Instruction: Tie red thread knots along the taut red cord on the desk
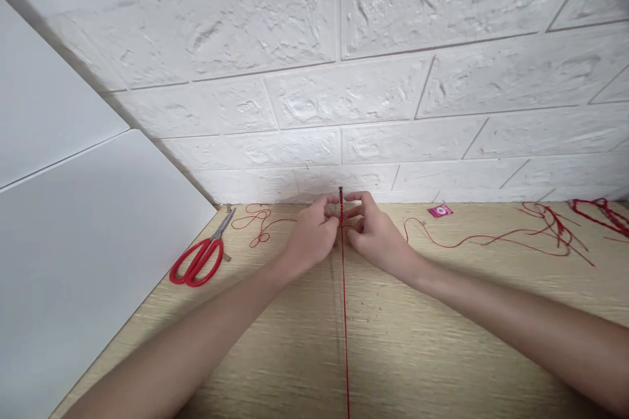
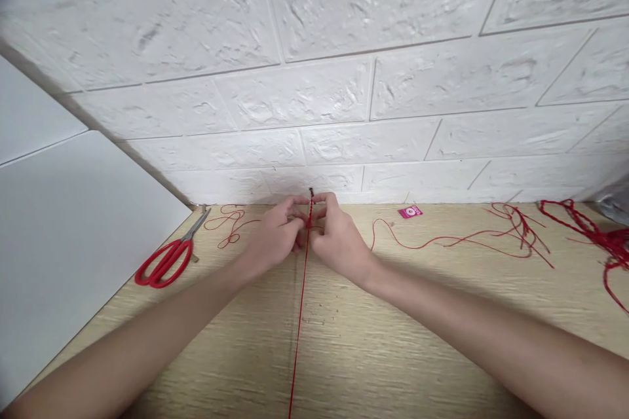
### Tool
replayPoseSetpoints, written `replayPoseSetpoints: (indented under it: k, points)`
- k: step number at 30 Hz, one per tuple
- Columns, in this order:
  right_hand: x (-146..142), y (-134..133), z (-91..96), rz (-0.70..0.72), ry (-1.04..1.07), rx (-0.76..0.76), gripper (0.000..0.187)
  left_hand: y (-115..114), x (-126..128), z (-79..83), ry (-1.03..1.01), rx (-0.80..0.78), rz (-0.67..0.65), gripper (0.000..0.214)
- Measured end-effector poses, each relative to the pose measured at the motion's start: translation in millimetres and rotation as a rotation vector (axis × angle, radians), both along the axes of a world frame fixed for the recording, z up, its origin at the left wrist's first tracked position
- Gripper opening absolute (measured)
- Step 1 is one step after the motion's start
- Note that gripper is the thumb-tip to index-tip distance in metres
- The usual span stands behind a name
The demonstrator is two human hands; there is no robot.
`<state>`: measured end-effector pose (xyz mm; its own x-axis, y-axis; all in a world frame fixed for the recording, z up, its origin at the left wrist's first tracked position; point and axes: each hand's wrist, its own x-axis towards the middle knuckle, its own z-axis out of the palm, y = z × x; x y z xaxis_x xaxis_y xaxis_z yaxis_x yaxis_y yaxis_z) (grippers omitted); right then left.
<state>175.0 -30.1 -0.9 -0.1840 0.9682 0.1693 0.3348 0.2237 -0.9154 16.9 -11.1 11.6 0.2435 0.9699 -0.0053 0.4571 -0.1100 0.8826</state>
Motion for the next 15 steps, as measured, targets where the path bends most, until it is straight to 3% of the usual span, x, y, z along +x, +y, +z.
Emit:
replayPoseSetpoints:
  k: [6, 15]
  points:
    - [2, 1, -10.4, 0.053, -0.081, 0.118, 0.048, -1, -1, -13.8, -0.091, 0.061, 0.010, 0.031]
    - [3, -1, -10.4, 0.069, -0.078, 0.162, 0.044, -6, 0, -11.9, 0.050, 0.218, 0.026, 0.029]
